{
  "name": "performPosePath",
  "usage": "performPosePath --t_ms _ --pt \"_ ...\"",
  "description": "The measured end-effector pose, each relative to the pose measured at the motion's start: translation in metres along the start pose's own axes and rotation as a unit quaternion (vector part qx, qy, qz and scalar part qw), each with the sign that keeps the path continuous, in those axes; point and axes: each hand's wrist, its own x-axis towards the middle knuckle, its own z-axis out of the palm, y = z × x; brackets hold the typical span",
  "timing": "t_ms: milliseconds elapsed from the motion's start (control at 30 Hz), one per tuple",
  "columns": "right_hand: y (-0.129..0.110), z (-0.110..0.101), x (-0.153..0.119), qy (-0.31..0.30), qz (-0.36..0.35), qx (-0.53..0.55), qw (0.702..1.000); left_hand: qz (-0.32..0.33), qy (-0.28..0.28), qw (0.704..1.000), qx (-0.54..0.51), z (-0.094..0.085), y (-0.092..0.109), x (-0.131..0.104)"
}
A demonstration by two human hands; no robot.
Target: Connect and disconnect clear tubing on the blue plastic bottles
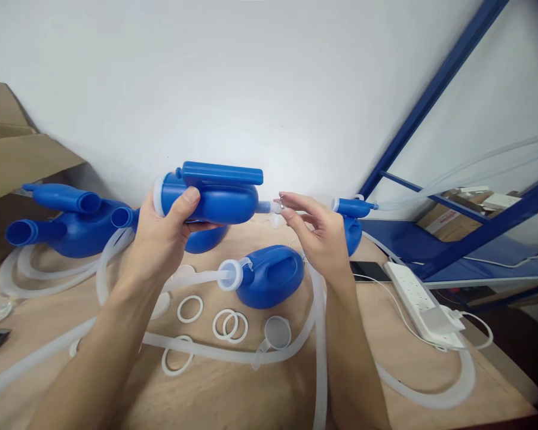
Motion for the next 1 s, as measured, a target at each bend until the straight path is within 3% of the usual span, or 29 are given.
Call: performPosePath --t_ms 167,367,533,633,833,1000 --pt "-0.005 0.001 0.003 0.028 -0.056 -0.033 0.998 -0.018 -0.014 1.000 0.004 -0.003 0.002 0.000" --pt "-0.009 0.006 0.002 0.008 -0.004 0.003 1.000 -0.020 -0.029 0.999 0.023 -0.006 -0.001 -0.002" --pt "-0.010 0.011 0.001 0.026 0.037 -0.006 0.999 -0.013 -0.049 0.998 0.048 0.001 -0.006 -0.007" --pt "-0.008 0.011 0.002 0.031 0.075 0.026 0.996 0.009 -0.075 0.994 0.074 0.004 -0.008 -0.010" --pt "0.002 0.008 0.008 -0.001 0.127 0.119 0.985 0.150 -0.106 0.959 0.217 -0.002 -0.005 -0.008" --pt "0.004 0.008 0.010 -0.029 0.169 0.152 0.973 0.133 -0.114 0.966 0.191 -0.007 -0.005 -0.001"
